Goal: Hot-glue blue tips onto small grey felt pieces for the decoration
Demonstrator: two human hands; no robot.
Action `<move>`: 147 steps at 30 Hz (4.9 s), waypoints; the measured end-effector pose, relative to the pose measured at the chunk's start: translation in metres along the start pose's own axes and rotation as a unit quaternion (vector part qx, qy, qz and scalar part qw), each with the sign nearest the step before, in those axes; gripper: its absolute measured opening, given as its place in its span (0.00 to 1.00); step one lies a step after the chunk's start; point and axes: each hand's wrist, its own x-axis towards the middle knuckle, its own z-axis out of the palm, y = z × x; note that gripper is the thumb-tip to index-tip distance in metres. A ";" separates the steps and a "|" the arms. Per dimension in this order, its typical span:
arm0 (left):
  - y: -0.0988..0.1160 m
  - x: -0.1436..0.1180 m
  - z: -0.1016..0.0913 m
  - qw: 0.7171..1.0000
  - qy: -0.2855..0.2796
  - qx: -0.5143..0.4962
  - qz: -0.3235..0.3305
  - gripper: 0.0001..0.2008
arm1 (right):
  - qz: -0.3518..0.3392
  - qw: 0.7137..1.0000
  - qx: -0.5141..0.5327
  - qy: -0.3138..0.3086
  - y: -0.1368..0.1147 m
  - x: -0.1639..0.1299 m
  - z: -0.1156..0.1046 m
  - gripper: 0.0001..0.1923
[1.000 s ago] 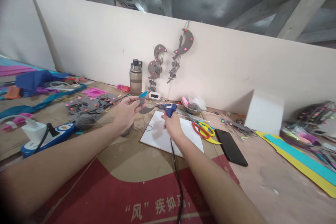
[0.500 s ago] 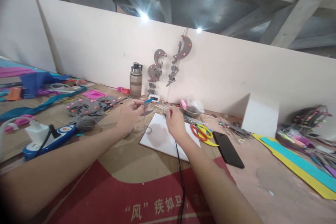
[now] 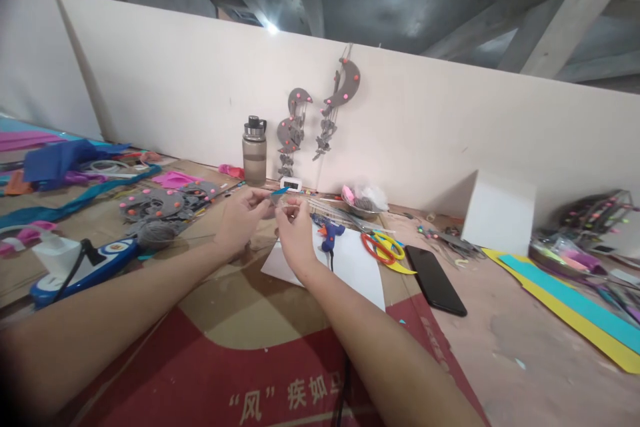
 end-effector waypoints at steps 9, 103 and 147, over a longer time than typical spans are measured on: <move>-0.007 -0.005 0.008 0.975 0.018 -0.178 -0.131 0.08 | -0.122 0.974 -0.191 0.008 0.000 -0.008 -0.013 0.09; 0.007 -0.014 0.015 0.944 -0.008 -0.254 -0.209 0.06 | -0.128 0.976 -0.150 0.094 0.000 -0.003 -0.021 0.09; -0.002 -0.011 0.010 0.929 -0.073 -0.282 -0.227 0.04 | -0.092 0.985 -0.127 0.073 0.007 -0.003 -0.024 0.13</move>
